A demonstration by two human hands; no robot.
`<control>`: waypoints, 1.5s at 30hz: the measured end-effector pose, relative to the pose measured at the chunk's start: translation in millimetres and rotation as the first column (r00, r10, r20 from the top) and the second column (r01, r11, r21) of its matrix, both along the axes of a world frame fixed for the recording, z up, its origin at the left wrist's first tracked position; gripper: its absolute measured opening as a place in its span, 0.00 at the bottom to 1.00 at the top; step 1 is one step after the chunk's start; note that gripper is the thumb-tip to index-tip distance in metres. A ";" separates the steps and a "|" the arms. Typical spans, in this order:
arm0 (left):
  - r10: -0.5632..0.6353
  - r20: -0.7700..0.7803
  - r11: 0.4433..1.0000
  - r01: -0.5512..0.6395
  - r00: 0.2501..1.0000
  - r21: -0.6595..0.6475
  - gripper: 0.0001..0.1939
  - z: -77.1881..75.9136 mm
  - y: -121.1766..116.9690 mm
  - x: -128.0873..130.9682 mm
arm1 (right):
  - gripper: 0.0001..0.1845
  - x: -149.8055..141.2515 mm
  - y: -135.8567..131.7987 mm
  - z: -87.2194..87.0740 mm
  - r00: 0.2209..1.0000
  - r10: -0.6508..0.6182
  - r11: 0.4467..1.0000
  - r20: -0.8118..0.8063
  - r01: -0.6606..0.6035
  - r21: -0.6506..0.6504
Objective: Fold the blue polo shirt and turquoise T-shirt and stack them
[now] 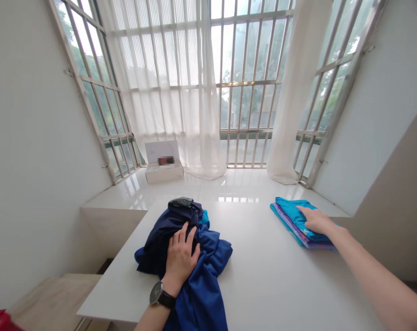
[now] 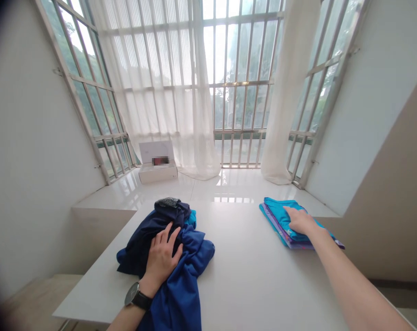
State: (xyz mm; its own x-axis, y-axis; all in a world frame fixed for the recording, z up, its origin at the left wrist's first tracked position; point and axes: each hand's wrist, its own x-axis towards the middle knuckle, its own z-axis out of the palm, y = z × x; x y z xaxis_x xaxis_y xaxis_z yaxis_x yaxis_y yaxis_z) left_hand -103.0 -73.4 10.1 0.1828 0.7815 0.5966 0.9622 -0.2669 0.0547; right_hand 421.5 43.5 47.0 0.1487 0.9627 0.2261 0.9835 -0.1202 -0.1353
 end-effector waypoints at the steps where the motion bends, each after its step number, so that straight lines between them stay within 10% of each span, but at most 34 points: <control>1: 0.004 -0.011 1.000 -0.004 1.000 -0.005 0.23 0.6 -0.9 1.8 | 0.30 -0.7 2.0 2.1 1.000 0.003 1.000 0.016 -0.003 -0.017; 7: 0.001 -0.055 1.000 -0.003 0.998 -0.029 0.25 3.7 -3.4 9.1 | 0.02 -1.6 -13.9 22.9 0.992 -0.050 0.995 0.114 0.060 -0.082; 11: -0.032 -0.080 0.998 0.028 0.996 -0.059 0.25 3.1 -4.9 10.8 | 0.09 -3.1 -41.4 48.1 0.983 -0.125 0.988 0.134 0.135 -0.070; 18: -0.055 -0.083 0.997 0.049 0.995 -0.064 0.23 2.7 -8.0 13.6 | 0.05 -33.1 -91.8 155.5 0.956 -0.209 0.934 0.208 0.131 0.333; 25: -0.064 -0.054 0.997 0.061 0.996 -0.057 0.25 9.2 -13.8 11.0 | 0.11 -115.9 -139.3 237.6 0.849 -0.063 0.722 -0.524 0.401 0.564; 28: -0.074 -0.018 0.997 0.074 0.997 0.017 0.25 24.7 -24.9 14.5 | 0.11 -136.1 -151.0 246.2 0.876 0.022 0.675 -0.482 0.343 0.654; 32: -0.208 0.038 0.961 0.197 0.977 0.193 0.25 68.1 -47.4 39.8 | 0.16 -156.4 -160.1 239.1 0.985 0.068 0.632 0.161 -0.167 0.757; 36: -0.461 0.019 0.846 0.433 0.887 0.310 0.43 114.4 -62.4 78.0 | 0.09 -197.5 -176.6 215.0 0.674 0.244 0.479 0.697 -0.709 0.518; 40: -0.628 0.019 0.756 0.604 0.778 0.253 0.38 131.1 -65.2 105.0 | 0.14 -234.9 -199.5 196.6 0.531 0.420 0.389 0.736 -0.838 0.383; 45: -0.647 -0.058 0.755 0.650 0.760 0.085 0.11 127.2 -69.2 113.6 | 0.11 -228.8 -211.9 194.3 0.583 0.482 0.401 0.655 -0.811 0.426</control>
State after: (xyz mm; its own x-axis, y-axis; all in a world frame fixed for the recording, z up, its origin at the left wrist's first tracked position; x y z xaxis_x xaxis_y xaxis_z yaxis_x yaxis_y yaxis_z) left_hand 10.6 -142.6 137.3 0.6403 0.4107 0.6491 0.5571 -0.8301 -0.0242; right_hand 192.7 -168.3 241.3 -0.7068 0.2820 0.6488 0.6782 0.5310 0.5081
